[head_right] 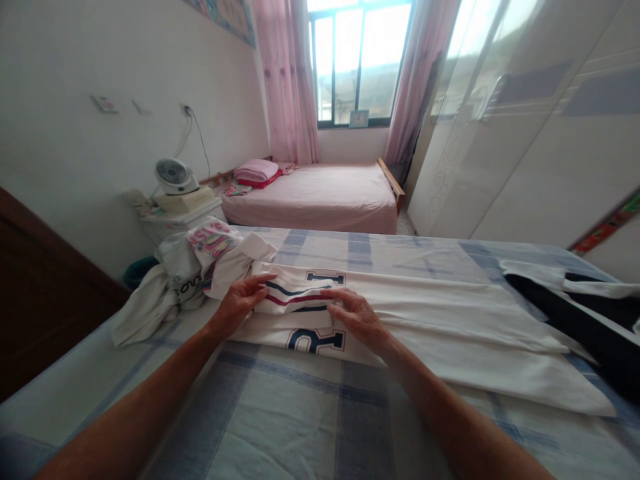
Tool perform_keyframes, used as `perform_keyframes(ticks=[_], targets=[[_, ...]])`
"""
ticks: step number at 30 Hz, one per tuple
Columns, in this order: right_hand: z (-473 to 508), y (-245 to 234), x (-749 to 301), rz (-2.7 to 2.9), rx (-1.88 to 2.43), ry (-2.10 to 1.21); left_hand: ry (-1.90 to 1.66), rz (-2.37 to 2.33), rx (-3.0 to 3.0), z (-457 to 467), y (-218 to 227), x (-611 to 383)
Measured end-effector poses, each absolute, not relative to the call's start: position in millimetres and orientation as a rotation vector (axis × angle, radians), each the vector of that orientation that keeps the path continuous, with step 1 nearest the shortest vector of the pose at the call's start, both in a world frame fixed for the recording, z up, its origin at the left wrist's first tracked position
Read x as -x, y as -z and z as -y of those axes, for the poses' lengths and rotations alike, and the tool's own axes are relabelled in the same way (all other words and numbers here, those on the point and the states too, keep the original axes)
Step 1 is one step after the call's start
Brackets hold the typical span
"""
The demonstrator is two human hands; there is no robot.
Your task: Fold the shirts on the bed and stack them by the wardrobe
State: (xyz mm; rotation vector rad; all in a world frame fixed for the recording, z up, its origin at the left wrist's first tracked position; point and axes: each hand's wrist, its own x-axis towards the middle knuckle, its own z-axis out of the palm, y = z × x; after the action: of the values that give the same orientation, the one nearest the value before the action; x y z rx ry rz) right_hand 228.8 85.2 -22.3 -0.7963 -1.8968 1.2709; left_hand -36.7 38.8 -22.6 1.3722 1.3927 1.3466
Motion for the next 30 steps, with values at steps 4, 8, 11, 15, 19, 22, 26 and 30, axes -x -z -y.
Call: perform_keyframes(ticks=[4,8,11,15,19,22,26,30], targets=[[-82.0,28.3,-231.9,1.822,0.91,-1.303,-1.375,-1.49,-1.282,-39.4,23.1,39.1],[-80.9,34.9,-233.9,1.936,0.901,-1.083,-1.261,-1.607,-1.369,-39.4,24.9,40.1],[-81.2,36.2,-234.1,1.967,0.844,-1.04,-1.273,-1.622,-1.421,-38.1,24.9,40.9],[-81.0,37.6,-233.8,2.084,0.906,-0.828,-1.113,-1.716,-1.448,-35.8,24.7,42.9],[-75.5,36.6,-232.6,2.231,1.009,-0.464,-1.036,-2.011,-1.69,-33.9,24.6,40.9],[-68.1,31.9,-230.3,2.245,1.054,-0.194,-1.146,-2.12,-2.093,-31.7,23.2,32.1],[-62.5,30.5,-225.9,2.333,0.89,-0.033,-0.993,-1.867,-2.476,-29.7,27.3,17.8],[-64.9,37.2,-223.9,2.495,0.821,-0.092,-0.61,-1.781,-2.573,-32.4,42.8,18.1]])
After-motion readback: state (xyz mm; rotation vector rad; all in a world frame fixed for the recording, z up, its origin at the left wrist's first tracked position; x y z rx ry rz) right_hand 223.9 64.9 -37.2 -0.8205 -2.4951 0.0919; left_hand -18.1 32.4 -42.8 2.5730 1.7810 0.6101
